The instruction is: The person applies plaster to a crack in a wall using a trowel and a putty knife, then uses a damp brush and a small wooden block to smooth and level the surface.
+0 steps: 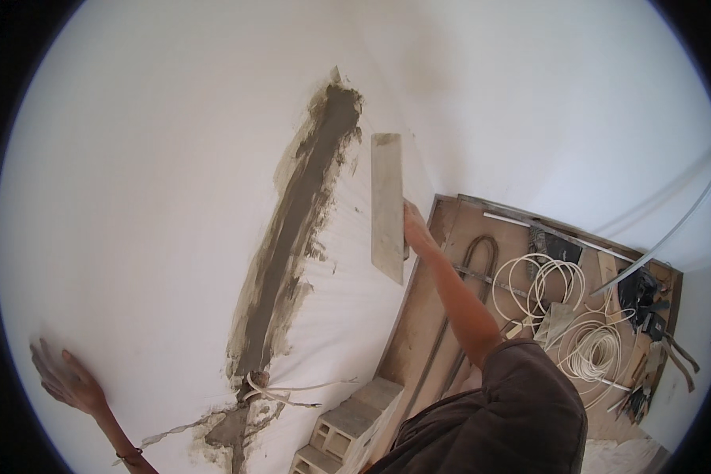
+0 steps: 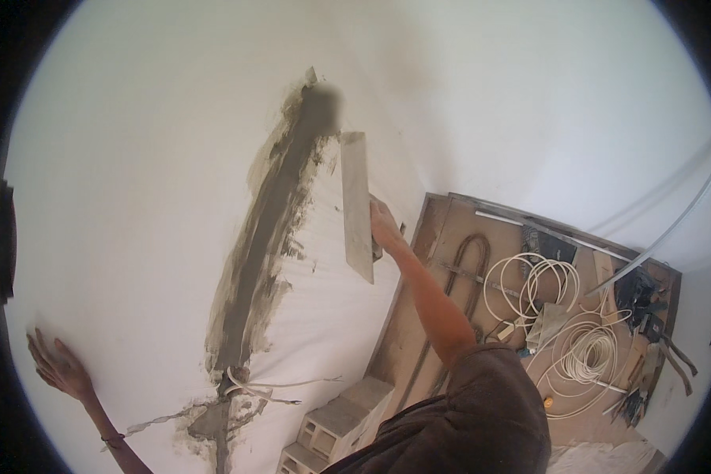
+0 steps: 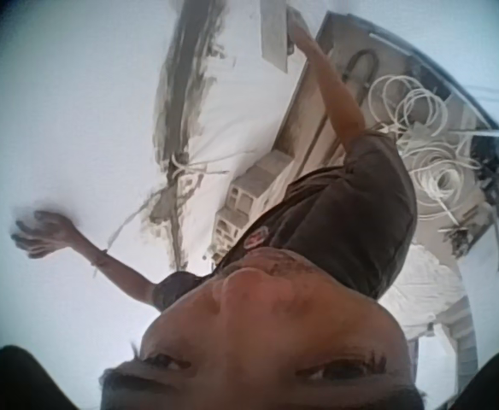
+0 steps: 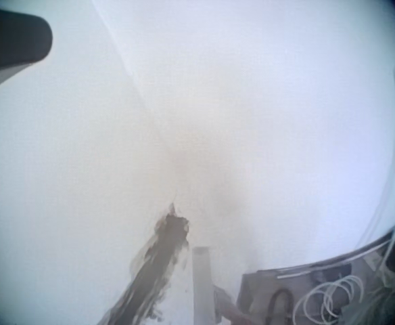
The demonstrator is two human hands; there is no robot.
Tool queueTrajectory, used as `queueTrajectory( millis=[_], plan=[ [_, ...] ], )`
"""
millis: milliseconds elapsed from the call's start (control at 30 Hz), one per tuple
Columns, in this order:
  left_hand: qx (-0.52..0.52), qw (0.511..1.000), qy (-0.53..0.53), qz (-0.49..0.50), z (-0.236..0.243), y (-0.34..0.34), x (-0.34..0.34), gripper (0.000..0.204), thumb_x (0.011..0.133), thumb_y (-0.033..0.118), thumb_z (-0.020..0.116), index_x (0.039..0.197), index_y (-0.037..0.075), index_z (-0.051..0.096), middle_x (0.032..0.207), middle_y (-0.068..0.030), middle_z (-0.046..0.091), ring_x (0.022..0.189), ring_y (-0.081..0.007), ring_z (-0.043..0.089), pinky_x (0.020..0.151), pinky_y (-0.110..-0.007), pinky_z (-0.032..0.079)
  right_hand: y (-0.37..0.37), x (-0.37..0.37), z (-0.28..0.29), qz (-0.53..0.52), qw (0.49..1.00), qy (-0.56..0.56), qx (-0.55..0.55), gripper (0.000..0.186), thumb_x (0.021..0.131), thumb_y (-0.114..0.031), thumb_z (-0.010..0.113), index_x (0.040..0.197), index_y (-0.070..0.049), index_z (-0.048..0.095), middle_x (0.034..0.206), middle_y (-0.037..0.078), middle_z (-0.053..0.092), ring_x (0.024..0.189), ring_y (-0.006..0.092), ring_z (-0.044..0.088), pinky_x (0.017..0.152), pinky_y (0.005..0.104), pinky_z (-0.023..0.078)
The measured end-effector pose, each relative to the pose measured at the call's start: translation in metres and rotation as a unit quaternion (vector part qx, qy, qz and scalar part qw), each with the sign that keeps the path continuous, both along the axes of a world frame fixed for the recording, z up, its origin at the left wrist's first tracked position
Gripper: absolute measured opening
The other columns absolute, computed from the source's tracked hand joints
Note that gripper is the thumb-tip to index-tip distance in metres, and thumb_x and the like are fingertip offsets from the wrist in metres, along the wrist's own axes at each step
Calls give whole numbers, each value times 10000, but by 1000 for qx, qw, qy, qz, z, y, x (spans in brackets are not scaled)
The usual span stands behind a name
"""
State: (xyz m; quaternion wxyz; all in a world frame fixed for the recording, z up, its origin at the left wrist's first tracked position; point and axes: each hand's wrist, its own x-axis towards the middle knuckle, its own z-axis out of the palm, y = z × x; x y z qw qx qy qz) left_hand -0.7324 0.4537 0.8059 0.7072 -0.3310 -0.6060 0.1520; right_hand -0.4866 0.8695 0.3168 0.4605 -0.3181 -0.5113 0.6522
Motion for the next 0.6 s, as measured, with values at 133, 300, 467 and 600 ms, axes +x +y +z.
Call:
queueTrajectory(
  millis=[133, 300, 467, 600],
  plan=[
    [1, 1000, 10, 5, 5, -6, 1, 452, 975, 430, 366, 1388, 251, 402, 1463, -13, 357, 1351, -230, 321, 1105, -494, 228, 24, -30, 10, 1, 997, -32, 64, 550, 991, -437, 300, 1182, 9, 558, 935, 179, 631, 873, 241, 572, 820, 333, 438],
    [9, 1000, 18, 11, -3, 1, -15, 484, 969, 478, 318, 1384, 243, 402, 1463, -16, 354, 1355, -252, 308, 1108, -510, 211, 134, -62, -39, -32, 998, -48, 3, 636, 958, -541, 328, 1091, 7, 622, 815, 158, 645, 789, 242, 589, 766, 355, 458],
    [-1, 999, 17, 45, 7, -8, -8, 552, 955, 540, 269, 1388, 218, 387, 1461, -19, 353, 1358, -252, 300, 1116, -497, 184, 185, -95, -18, -56, 994, -94, 20, 675, 921, -609, 334, 1059, -36, 661, 897, 182, 671, 883, 296, 631, 801, 384, 465],
    [-21, 999, 27, 24, -2, 6, 7, 502, 983, 444, 290, 1414, 195, 355, 1485, -32, 321, 1368, -249, 286, 1113, -484, 162, 219, -108, -4, -96, 984, -138, 59, 678, 902, -642, 322, 1063, -86, 675, 953, 187, 674, 951, 347, 629, 835, 422, 463]
  ],
)
